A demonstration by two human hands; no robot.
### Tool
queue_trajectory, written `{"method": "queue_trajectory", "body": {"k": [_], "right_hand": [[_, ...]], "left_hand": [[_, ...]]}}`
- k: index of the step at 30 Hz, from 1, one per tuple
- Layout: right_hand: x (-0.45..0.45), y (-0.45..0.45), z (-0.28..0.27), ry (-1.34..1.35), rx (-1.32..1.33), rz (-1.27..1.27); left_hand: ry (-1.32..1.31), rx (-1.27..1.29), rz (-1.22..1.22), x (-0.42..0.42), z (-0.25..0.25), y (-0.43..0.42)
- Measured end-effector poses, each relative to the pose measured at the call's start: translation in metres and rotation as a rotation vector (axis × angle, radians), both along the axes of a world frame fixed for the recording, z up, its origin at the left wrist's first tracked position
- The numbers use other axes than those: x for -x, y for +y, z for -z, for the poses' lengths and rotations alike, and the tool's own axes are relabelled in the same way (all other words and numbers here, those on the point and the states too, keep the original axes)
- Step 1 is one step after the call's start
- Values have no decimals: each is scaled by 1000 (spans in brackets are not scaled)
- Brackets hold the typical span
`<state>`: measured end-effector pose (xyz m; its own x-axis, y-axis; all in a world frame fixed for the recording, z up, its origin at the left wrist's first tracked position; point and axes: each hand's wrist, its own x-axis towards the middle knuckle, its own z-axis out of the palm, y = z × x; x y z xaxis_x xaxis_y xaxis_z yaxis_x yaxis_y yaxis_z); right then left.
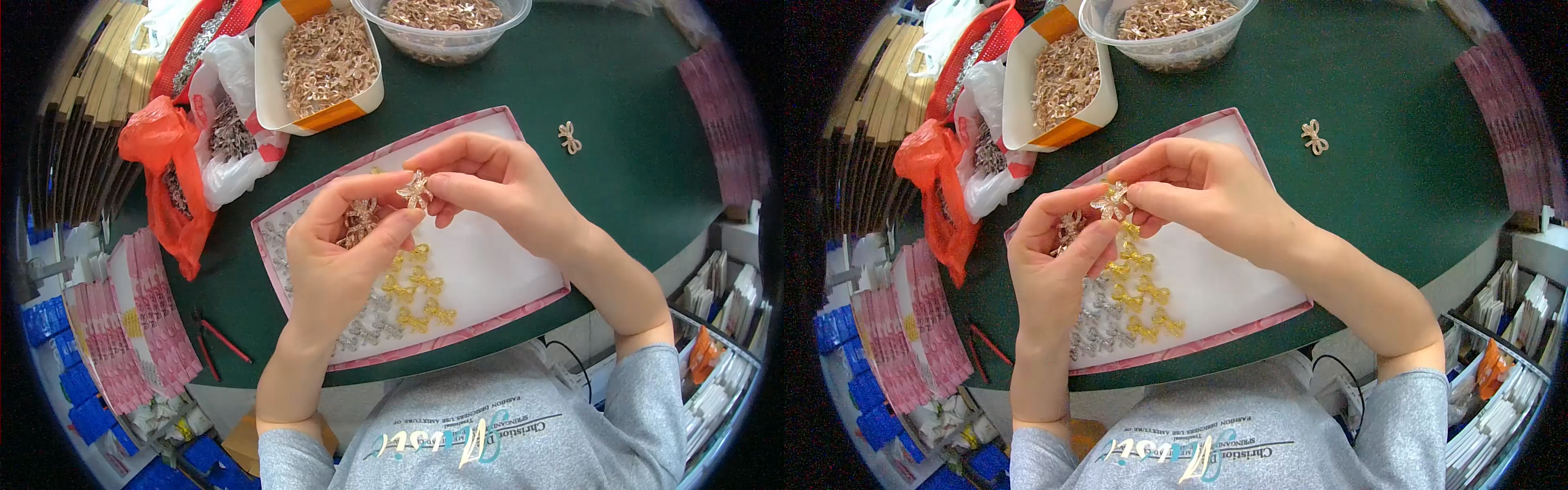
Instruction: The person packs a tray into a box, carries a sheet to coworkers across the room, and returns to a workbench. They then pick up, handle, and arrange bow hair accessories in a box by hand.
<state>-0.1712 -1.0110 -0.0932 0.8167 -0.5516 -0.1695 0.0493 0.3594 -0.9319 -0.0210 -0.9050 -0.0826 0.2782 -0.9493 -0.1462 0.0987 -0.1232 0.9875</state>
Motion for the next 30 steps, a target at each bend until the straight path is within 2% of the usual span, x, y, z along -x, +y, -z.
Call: {"method": "queue_trajectory", "body": {"k": [8,17,20,24,30], "right_hand": [[-1,1,2,-40,-25,-8],[0,1,3,-58,-7,-17],[0,1,3,-66,2,-16],[-1,3,6,-81,19,10],[-1,7,7,-29,198,58]], "left_hand": [[-21,8,-3,0,0,1],[-207,77,-19,5,0,0],[-128,46,10,2,-1,2],[-218,76,21,2,3,3],[-268,139,23,4,6,2]]}}
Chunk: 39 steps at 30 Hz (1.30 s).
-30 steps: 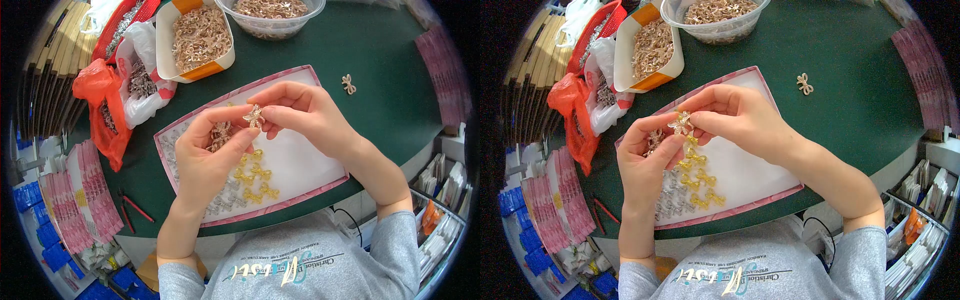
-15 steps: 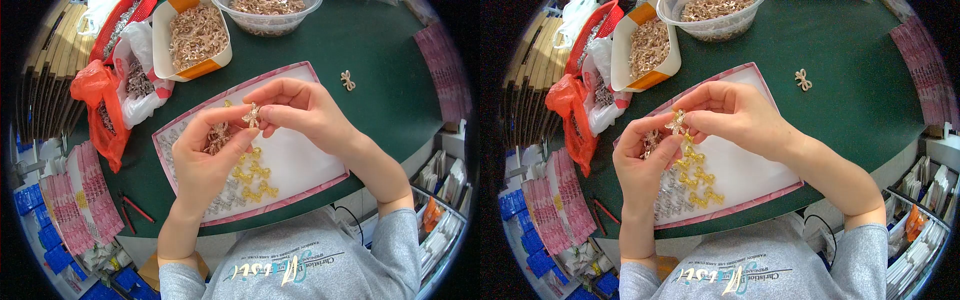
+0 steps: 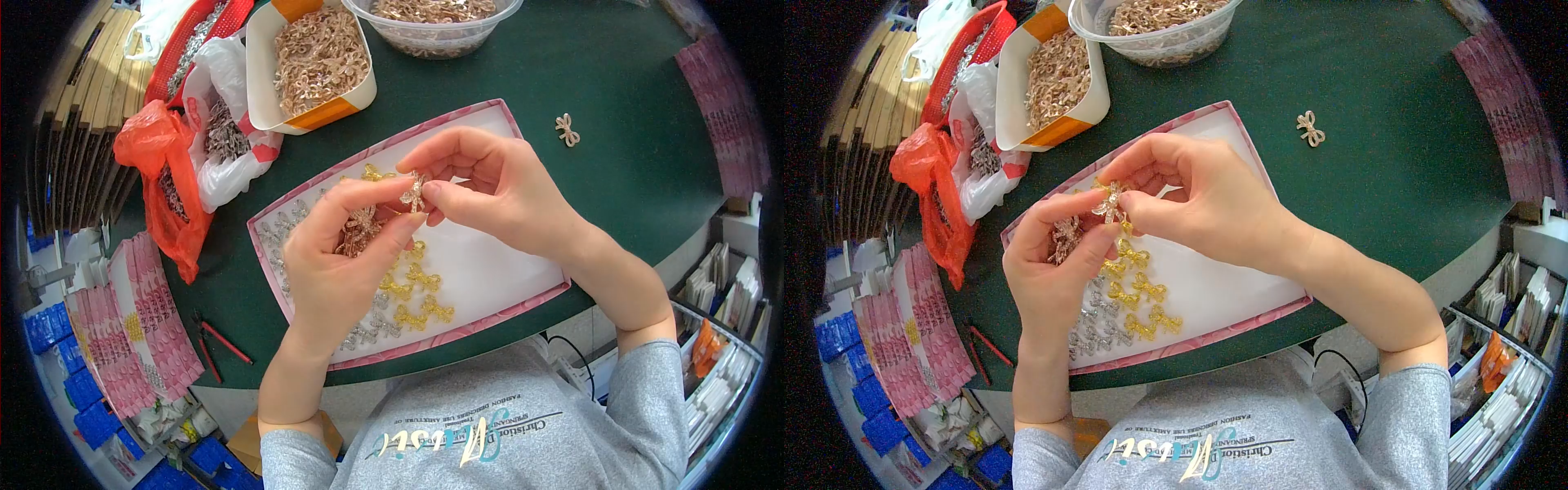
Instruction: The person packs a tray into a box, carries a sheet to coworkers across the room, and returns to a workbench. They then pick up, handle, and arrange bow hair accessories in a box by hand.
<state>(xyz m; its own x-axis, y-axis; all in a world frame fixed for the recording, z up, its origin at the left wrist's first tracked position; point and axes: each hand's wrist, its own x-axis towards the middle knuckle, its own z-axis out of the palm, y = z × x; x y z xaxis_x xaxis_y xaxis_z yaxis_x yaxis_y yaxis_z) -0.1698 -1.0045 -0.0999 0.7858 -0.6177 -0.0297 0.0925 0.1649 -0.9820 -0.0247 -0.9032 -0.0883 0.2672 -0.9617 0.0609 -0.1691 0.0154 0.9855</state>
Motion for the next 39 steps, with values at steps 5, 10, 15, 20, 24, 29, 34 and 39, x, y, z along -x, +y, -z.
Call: {"method": "queue_trajectory", "body": {"k": [5,10,15,20,24,29,34,39], "right_hand": [[1,1,0,32,35,31],[2,-5,-6,4,-141,31],[2,-6,-8,10,-135,19],[2,-8,-8,28,-173,4],[2,-8,-7,28,-208,0],[1,-8,-8,41,-240,-4],[0,-7,-8,47,-259,17],[0,-6,-7,45,-256,39]], "left_hand": [[25,-42,-14,0,2,-1],[322,-219,-37,-9,-4,-5],[505,-232,-19,-18,3,-7],[605,-249,-1,-19,5,-9],[661,-261,9,-19,3,-10],[684,-251,34,-22,6,-10],[692,-251,30,-21,5,-10],[697,-254,29,-21,5,-10]]}}
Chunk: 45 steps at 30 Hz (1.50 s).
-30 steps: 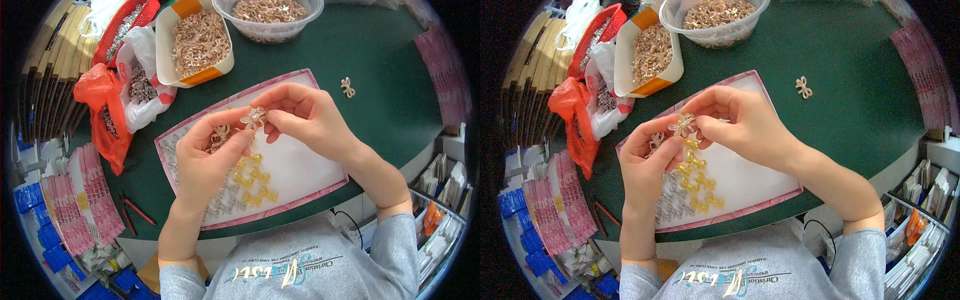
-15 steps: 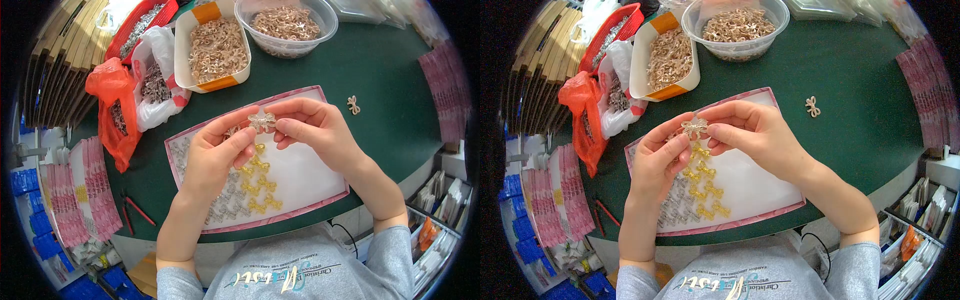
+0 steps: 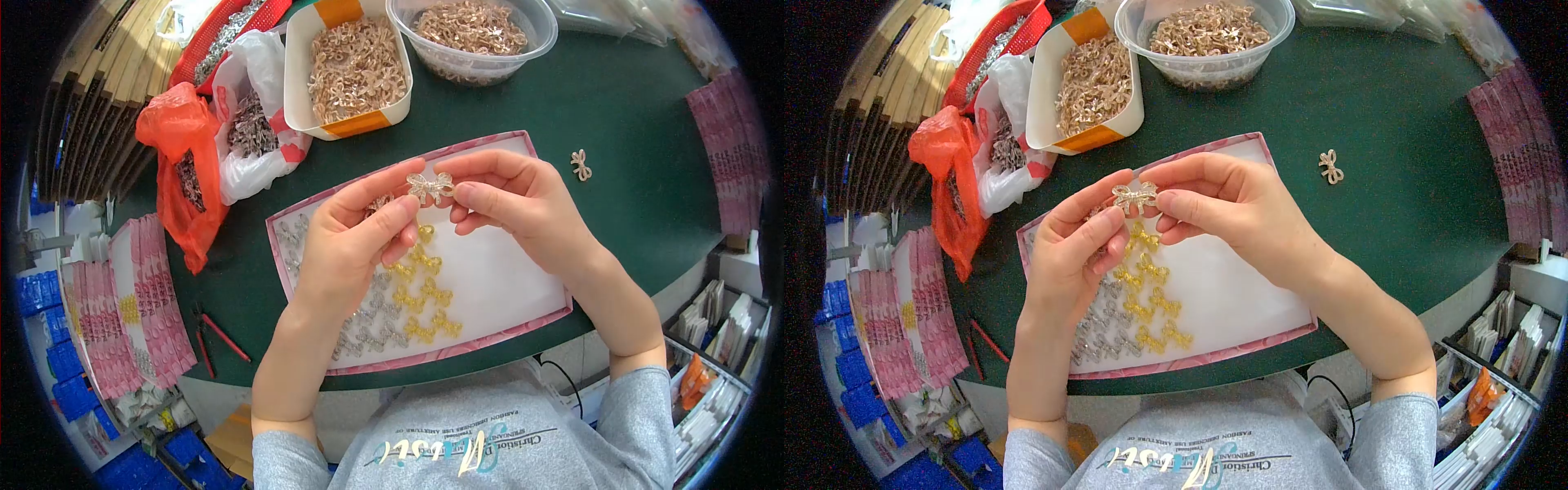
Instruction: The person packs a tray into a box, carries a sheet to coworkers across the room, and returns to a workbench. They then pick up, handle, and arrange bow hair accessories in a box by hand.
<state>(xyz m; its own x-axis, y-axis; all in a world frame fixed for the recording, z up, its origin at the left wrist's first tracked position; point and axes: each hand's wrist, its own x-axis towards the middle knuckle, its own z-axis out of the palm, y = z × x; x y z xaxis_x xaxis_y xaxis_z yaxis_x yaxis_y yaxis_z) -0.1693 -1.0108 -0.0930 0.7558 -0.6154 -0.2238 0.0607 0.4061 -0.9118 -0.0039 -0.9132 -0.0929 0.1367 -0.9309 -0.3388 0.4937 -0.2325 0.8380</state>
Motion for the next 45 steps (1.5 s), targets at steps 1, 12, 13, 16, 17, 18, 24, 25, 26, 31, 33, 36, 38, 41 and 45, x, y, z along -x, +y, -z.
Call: {"method": "queue_trajectory", "body": {"k": [1,12,13,16,17,18,24,25,26,31,33,36,38,41,45], "right_hand": [[0,0,0,-2,2,-12],[2,-2,2,-22,49,-37],[2,-2,2,-20,56,-34],[1,-1,3,-17,66,-28],[1,-1,3,-17,61,-28],[2,-1,2,-17,56,-28],[1,-2,2,-19,35,-25],[2,-2,3,-19,34,-26],[2,-2,3,-19,33,-27],[2,-2,4,-11,47,-24],[2,-2,5,0,59,-20],[1,-1,5,-19,54,-4],[2,-2,6,-13,75,-9],[2,-2,6,-15,87,-11],[2,-1,8,-18,121,-2]], "left_hand": [[4,6,6,-1,0,0],[-32,23,-17,1,3,1],[-36,26,-16,1,3,1],[-48,23,-17,1,3,2],[-53,20,-19,1,3,2],[-55,18,-19,1,2,1],[-54,26,-16,1,3,1],[-55,24,-16,1,3,1],[-57,21,-16,2,2,1],[-52,44,-15,1,4,2],[-55,51,-12,1,4,2],[-64,61,-5,1,4,1],[-68,63,0,1,3,2],[-70,48,8,1,2,2],[-41,40,-19,3,0,1]]}}
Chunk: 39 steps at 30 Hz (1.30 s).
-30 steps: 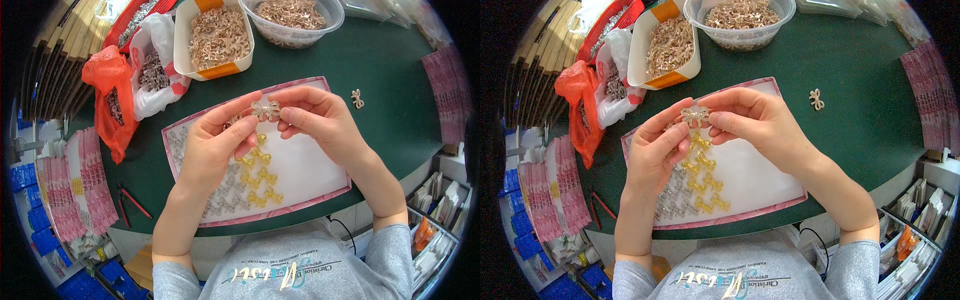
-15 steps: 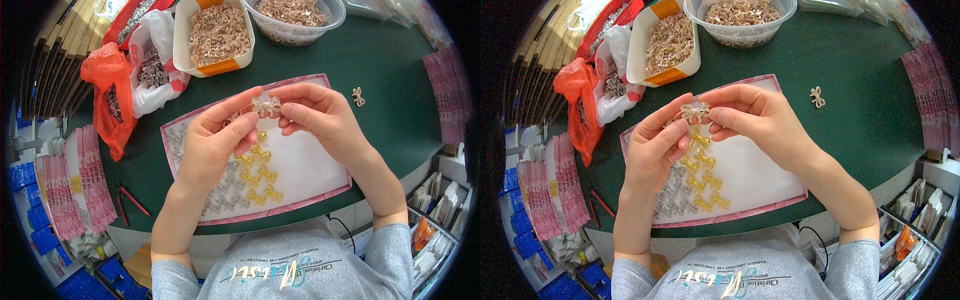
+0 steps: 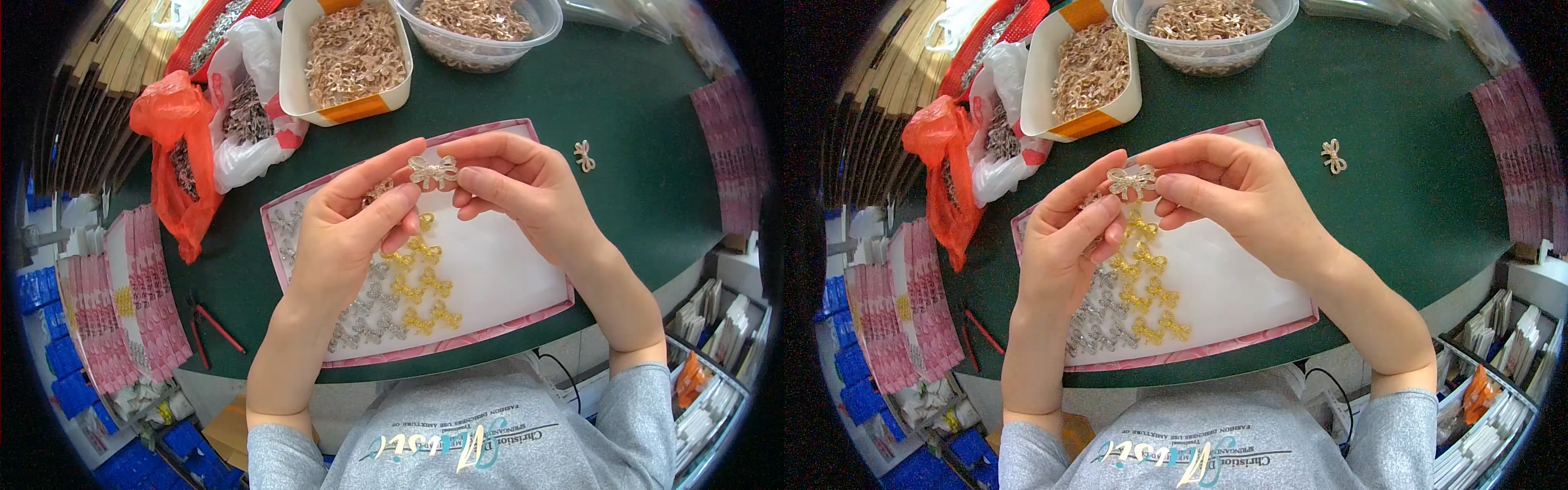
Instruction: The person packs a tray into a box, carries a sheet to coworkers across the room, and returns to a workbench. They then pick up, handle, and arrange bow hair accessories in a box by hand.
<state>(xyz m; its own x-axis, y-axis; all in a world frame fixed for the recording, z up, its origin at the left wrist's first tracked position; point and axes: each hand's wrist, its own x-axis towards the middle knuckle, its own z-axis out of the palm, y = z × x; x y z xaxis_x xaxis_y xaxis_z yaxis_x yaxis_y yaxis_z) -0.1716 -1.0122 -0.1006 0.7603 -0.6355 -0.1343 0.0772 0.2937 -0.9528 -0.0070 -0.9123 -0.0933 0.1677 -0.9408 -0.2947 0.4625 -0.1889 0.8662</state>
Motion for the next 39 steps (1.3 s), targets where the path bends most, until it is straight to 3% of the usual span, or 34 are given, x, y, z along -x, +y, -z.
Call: {"method": "queue_trajectory", "body": {"k": [36,39], "right_hand": [[0,1,1,-51,9,-2],[1,-5,-4,-27,120,17]], "left_hand": [[-66,5,-20,1,2,0],[-127,-37,-63,-1,-7,1]]}}
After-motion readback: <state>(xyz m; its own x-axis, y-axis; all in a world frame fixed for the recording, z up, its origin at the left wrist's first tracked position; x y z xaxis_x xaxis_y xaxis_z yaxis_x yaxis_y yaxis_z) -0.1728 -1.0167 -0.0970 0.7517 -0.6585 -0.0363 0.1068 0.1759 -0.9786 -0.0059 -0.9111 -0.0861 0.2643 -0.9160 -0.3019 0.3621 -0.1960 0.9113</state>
